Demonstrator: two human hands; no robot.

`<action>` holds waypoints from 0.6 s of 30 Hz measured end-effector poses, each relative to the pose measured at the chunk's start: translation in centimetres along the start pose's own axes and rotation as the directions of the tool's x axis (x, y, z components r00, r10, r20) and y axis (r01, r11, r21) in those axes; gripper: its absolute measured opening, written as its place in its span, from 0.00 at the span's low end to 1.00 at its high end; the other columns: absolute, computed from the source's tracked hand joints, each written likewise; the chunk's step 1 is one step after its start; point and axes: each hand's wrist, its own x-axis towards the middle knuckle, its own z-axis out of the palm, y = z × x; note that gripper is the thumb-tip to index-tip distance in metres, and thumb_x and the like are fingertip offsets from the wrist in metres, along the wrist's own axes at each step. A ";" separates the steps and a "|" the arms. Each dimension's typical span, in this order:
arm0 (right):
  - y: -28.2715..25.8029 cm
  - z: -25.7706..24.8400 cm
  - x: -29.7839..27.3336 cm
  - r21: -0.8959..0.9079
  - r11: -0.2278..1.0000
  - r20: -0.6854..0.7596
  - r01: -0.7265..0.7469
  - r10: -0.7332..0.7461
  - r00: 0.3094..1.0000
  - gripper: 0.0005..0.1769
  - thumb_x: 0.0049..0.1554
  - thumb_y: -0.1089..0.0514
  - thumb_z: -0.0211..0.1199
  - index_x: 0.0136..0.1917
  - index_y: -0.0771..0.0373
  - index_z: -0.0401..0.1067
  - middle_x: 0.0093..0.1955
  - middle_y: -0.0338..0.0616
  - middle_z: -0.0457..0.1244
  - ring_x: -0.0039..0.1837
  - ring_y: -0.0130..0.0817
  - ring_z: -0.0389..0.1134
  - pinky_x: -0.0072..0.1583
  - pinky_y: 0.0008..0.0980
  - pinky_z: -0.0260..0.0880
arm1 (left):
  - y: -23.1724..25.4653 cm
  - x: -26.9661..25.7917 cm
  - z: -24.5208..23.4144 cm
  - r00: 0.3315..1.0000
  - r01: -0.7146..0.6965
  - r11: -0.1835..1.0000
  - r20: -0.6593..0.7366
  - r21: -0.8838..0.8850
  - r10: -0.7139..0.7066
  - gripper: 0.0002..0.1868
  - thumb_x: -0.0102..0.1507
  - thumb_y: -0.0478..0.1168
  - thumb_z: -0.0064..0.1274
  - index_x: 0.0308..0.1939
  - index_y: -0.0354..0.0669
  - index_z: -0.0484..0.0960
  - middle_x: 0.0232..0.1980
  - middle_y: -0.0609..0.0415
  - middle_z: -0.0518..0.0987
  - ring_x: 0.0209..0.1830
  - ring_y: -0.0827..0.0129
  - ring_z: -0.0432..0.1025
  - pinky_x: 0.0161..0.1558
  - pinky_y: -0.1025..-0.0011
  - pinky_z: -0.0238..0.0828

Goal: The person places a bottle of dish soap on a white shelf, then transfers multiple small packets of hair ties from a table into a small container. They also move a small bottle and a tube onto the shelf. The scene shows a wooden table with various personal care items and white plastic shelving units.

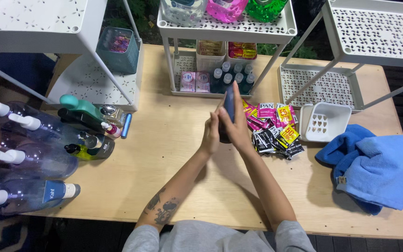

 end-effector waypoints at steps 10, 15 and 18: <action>2.1 0.0 -0.9 0.570 0.779 0.192 -0.262 0.183 0.964 0.39 0.69 0.40 0.46 0.82 0.69 0.51 0.78 0.63 0.56 0.75 0.46 0.60 0.73 0.39 0.60 | 3.0 4.5 -0.4 0.965 -0.255 0.914 0.140 0.317 0.221 0.47 0.74 0.72 0.22 0.84 0.41 0.45 0.88 0.46 0.39 0.90 0.56 0.33 0.86 0.58 0.28; 1.2 -0.1 -1.2 0.242 0.970 0.044 0.023 -0.035 0.998 0.42 0.71 0.35 0.37 0.84 0.68 0.43 0.87 0.55 0.44 0.87 0.45 0.44 0.83 0.40 0.39 | 1.3 4.0 0.2 1.000 -0.017 0.998 0.021 0.066 0.015 0.43 0.74 0.67 0.25 0.83 0.40 0.46 0.88 0.48 0.40 0.89 0.59 0.34 0.83 0.63 0.29; -0.1 -1.4 -0.7 0.217 0.965 0.119 0.147 -0.176 0.977 0.43 0.71 0.33 0.30 0.86 0.64 0.39 0.90 0.53 0.35 0.90 0.46 0.33 0.86 0.44 0.29 | 0.6 1.9 1.4 0.994 0.053 0.998 0.098 -0.044 -0.049 0.44 0.73 0.66 0.29 0.83 0.40 0.42 0.88 0.47 0.41 0.88 0.60 0.35 0.82 0.64 0.29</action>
